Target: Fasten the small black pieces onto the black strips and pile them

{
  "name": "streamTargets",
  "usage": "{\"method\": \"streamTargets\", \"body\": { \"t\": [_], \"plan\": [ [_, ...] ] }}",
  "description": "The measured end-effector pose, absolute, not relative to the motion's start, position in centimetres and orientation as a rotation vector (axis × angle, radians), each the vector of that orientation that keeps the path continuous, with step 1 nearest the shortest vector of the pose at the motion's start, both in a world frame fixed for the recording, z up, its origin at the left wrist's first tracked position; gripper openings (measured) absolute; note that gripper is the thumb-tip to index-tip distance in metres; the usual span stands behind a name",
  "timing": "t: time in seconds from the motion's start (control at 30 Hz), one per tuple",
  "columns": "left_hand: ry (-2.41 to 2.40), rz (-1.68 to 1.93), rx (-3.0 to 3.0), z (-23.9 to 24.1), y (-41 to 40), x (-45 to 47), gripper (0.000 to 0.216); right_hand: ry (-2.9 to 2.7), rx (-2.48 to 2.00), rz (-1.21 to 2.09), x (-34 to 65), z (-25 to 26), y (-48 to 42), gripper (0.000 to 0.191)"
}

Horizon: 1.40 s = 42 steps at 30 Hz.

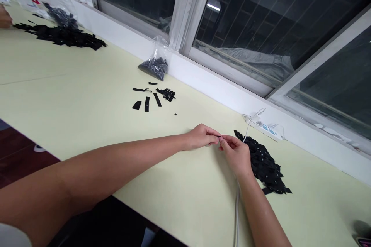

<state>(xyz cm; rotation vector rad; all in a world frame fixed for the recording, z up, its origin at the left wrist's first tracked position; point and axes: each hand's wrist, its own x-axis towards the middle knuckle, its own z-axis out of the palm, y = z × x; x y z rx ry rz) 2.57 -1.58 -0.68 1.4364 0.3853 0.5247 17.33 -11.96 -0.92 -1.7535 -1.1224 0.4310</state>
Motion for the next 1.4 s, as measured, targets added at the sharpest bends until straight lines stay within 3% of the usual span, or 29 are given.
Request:
{"method": "streamTargets", "body": {
  "t": [0.33,0.63,0.83,1.03,1.23,1.4],
  "plan": [
    [0.435,0.590,1.583,-1.1,-1.6,2.7,0.030,-1.063,-1.656,0.532,17.7,-1.2,-11.6,0.045],
    [0.513,0.689,1.708,-1.7,-0.9,3.1,0.024,-0.804,-1.321,0.839,17.1,-0.6,-11.7,0.033],
    [0.565,0.622,1.584,-1.3,-1.0,3.1,0.016,-0.618,-1.261,0.845,17.6,-0.4,-11.7,0.035],
    [0.562,0.592,1.452,-0.5,-1.0,2.7,0.011,-0.619,-1.405,0.778,18.4,-0.8,-11.7,0.037],
    [0.565,0.610,1.328,-0.7,-0.7,2.9,0.011,-1.075,-1.915,0.512,19.1,-1.5,-11.8,0.030],
    [0.547,0.602,1.304,-0.7,-0.7,2.9,0.010,-1.249,-2.069,0.384,19.2,-1.4,-12.0,0.028]
  ]
}}
